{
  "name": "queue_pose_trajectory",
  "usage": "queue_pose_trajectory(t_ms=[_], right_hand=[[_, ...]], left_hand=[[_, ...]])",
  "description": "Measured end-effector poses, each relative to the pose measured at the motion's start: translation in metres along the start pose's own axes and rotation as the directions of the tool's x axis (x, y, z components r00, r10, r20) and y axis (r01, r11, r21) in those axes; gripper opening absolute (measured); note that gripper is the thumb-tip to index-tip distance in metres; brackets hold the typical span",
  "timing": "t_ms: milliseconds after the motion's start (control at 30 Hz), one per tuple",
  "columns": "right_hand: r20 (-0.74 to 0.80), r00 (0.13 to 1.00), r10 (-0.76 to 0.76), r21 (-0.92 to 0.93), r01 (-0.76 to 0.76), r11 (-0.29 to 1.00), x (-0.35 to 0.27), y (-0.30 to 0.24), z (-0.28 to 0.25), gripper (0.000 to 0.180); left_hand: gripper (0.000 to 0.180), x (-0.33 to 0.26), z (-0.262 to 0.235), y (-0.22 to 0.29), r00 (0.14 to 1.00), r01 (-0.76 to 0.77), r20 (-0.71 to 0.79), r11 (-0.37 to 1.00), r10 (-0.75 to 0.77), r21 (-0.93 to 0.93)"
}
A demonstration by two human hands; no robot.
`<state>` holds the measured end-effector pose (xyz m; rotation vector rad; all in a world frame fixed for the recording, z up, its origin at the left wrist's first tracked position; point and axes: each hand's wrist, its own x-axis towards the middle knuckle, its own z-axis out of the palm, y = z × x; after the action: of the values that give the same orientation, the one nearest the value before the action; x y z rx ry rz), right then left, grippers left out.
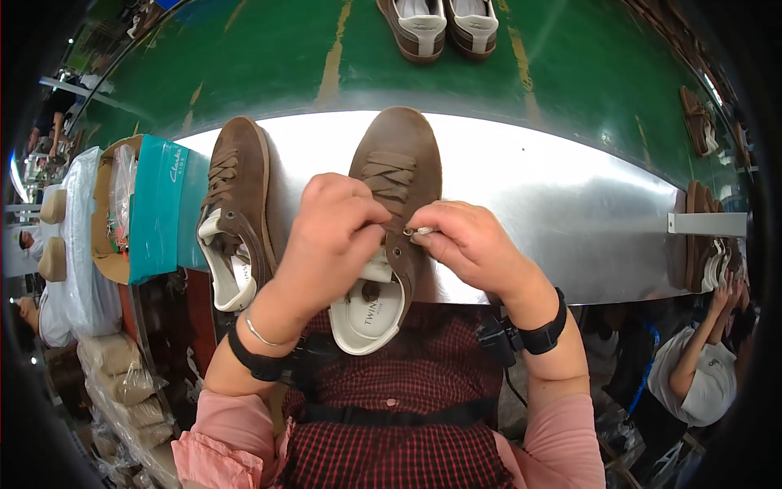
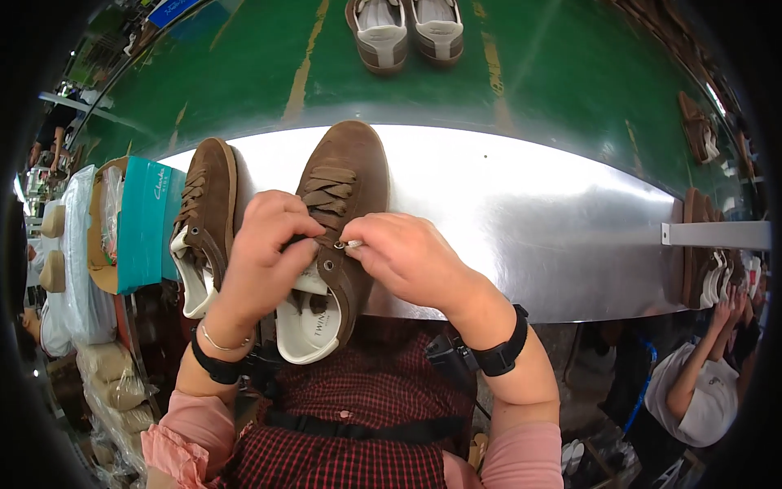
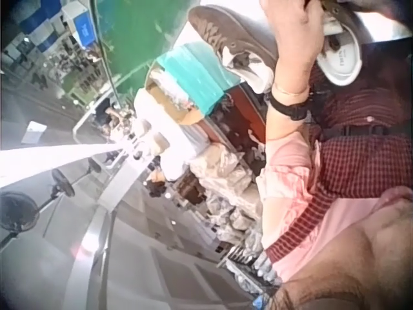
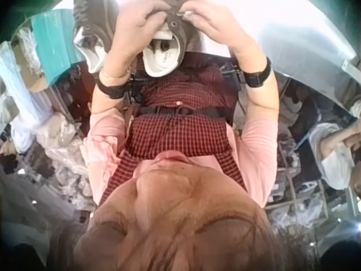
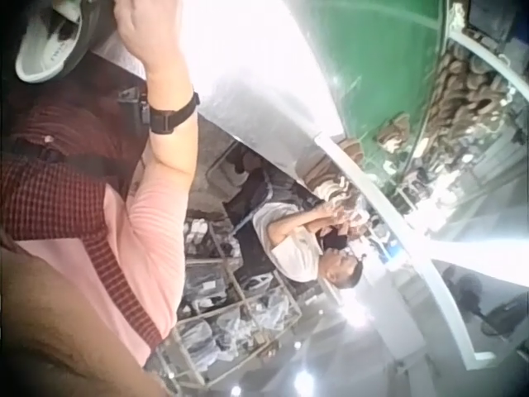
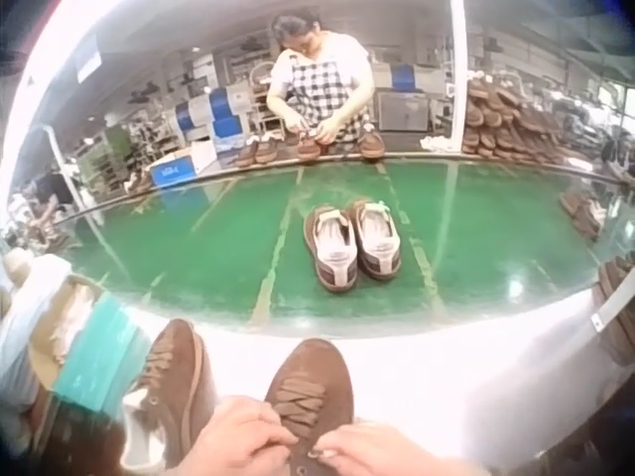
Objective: The recorder is lacing brown shoes and attaching tags at a factory assembly line.
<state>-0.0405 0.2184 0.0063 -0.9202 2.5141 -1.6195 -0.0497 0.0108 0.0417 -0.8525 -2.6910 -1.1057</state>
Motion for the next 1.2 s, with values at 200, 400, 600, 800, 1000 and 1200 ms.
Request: queue_pose_trajectory(t_ms=[200, 400, 600, 800, 1000, 1200], right_hand=[[0.046, 0.999, 0.001, 0.056, -0.004, 0.998, 0.001, -0.001, 0.000, 0.015], [0.025, 0.994, -0.106, -0.047, 0.107, 0.993, 0.006, -0.007, -0.002, 0.016], [0.057, 0.994, -0.092, -0.133, 0.099, 0.986, 0.007, -0.015, -0.004, 0.014], [0.104, 0.993, -0.059, -0.237, 0.082, 0.968, 0.013, -0.018, -0.007, 0.010], [0.143, 0.990, -0.007, -0.247, 0.043, 0.968, 0.017, -0.021, -0.011, 0.012], [0.148, 0.988, -0.043, -0.301, 0.086, 0.950, 0.016, -0.016, -0.007, 0.012]], left_hand=[[0.014, 0.014, -0.019, -0.003, 0.975, 0.073, 0.220, 0.987, -0.040, -0.144], [0.014, 0.014, -0.022, -0.002, 0.969, 0.013, 0.248, 0.994, 0.014, -0.106], [0.013, 0.011, -0.020, -0.001, 0.973, -0.011, 0.228, 0.995, 0.033, -0.094], [0.014, 0.015, -0.022, -0.004, 0.960, -0.026, 0.275, 0.996, 0.050, -0.088], [0.010, 0.018, -0.021, -0.001, 0.959, -0.120, 0.258, 0.993, 0.115, 0.001], [0.008, 0.011, -0.001, -0.006, 0.973, -0.217, 0.068, 0.976, 0.218, -0.026]])
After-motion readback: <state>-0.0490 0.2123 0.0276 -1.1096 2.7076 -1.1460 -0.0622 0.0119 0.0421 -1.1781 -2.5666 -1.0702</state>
